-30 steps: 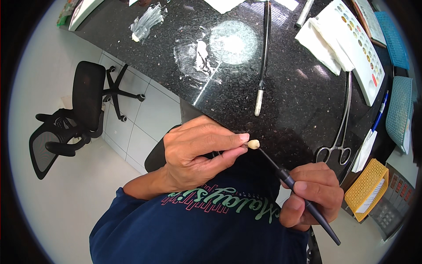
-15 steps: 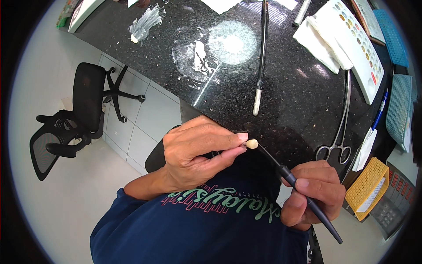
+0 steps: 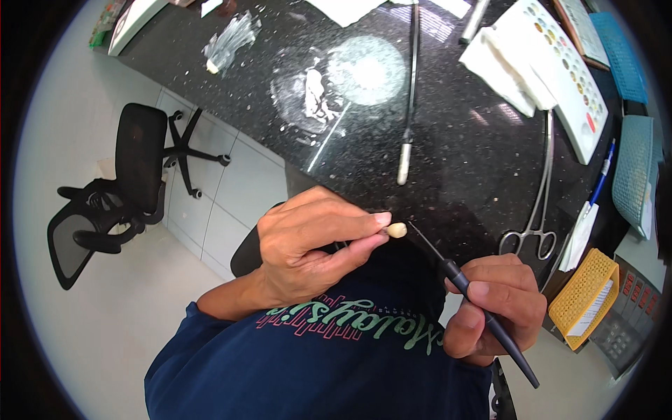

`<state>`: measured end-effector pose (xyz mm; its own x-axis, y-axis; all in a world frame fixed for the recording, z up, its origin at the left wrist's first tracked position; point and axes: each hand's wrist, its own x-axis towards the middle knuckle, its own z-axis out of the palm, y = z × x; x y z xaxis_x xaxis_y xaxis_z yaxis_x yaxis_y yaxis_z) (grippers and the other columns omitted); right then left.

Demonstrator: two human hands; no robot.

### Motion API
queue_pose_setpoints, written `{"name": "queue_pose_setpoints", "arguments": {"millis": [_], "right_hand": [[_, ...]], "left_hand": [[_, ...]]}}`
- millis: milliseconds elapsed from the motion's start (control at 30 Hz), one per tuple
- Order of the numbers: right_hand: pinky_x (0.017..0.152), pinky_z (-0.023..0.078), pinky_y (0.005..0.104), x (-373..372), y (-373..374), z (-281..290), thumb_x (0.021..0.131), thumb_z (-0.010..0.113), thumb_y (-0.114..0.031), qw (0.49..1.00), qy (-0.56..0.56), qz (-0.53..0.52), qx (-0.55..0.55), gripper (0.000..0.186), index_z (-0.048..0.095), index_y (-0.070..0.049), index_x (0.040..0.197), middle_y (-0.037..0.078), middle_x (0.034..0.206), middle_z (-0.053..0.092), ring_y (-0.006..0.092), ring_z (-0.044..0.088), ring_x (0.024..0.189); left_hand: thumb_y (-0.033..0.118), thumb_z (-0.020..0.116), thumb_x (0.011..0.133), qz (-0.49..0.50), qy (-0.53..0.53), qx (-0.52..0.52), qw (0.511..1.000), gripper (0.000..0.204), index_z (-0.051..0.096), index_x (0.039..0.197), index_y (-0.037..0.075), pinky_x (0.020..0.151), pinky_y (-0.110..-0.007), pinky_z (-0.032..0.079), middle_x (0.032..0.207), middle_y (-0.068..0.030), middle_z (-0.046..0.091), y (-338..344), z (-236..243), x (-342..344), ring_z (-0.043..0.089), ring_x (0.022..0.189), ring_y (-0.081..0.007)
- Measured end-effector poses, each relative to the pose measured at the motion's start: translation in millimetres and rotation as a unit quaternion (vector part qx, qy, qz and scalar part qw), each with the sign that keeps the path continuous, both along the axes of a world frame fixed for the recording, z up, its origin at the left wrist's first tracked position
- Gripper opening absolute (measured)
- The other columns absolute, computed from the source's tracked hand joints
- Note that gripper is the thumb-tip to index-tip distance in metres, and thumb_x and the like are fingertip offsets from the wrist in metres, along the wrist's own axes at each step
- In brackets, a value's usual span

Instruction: Applying ceramic stains to a dental crown using a brush and a laboratory color palette.

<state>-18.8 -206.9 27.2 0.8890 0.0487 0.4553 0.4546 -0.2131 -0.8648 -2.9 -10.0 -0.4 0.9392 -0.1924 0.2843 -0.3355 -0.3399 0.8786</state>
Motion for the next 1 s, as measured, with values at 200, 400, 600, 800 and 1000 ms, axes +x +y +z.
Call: {"name": "queue_pose_setpoints", "arguments": {"millis": [200,400,600,800,1000], "right_hand": [[0.053,0.05,0.024,-5,-25,7,0.077,0.062,0.0,0.997,-0.002,-0.083,-0.004,0.021,0.06,0.001,0.098,0.016,0.085,0.059,0.0169,0.06,0.064],[0.061,0.049,0.0193,31,-65,28,0.085,0.057,0.001,0.942,0.02,-0.332,-0.049,0.02,0.057,0.008,0.104,0.015,0.088,0.062,0.0134,0.062,0.071],[0.07,0.051,0.023,55,-92,21,0.084,0.06,0.001,0.934,0.054,-0.327,-0.13,0.014,0.063,0.004,0.097,0.01,0.085,0.064,0.0136,0.064,0.076],[0.062,0.047,0.0196,60,-94,9,0.082,0.064,-0.002,0.932,0.038,-0.32,-0.166,0.014,0.066,0.0,0.095,0.007,0.082,0.065,0.0089,0.061,0.072],[0.059,0.044,0.0187,61,-93,5,0.081,0.065,-0.003,0.932,0.034,-0.321,-0.165,0.013,0.067,-0.001,0.094,0.006,0.081,0.066,0.0071,0.059,0.068]], "left_hand": [[-0.006,0.073,0.069,0.024,0.141,-0.037,0.989,0.016,0.07,0.083,0.0,0.06,-0.024,0.049,0.077,-0.0108,0.07,-3,14,-7,0.066,0.067,-0.0173],[-0.011,0.065,0.076,-0.05,0.313,-0.181,0.931,0.017,0.068,0.091,-0.004,0.074,-0.029,0.056,0.091,-0.0201,0.067,-1,22,-8,0.068,0.081,-0.0235],[-0.009,0.057,0.084,-0.085,0.474,-0.277,0.831,0.012,0.061,0.095,-0.013,0.08,-0.034,0.058,0.096,-0.0245,0.065,-13,30,-4,0.066,0.092,-0.0295],[-0.004,0.056,0.087,-0.13,0.518,-0.418,0.734,0.011,0.057,0.096,-0.01,0.074,-0.034,0.059,0.089,-0.0239,0.065,-17,18,-8,0.067,0.086,-0.0306],[0.0,0.057,0.087,-0.139,0.523,-0.505,0.673,0.012,0.057,0.096,-0.009,0.069,-0.034,0.06,0.086,-0.0228,0.065,-13,8,-9,0.068,0.081,-0.0312]]}}
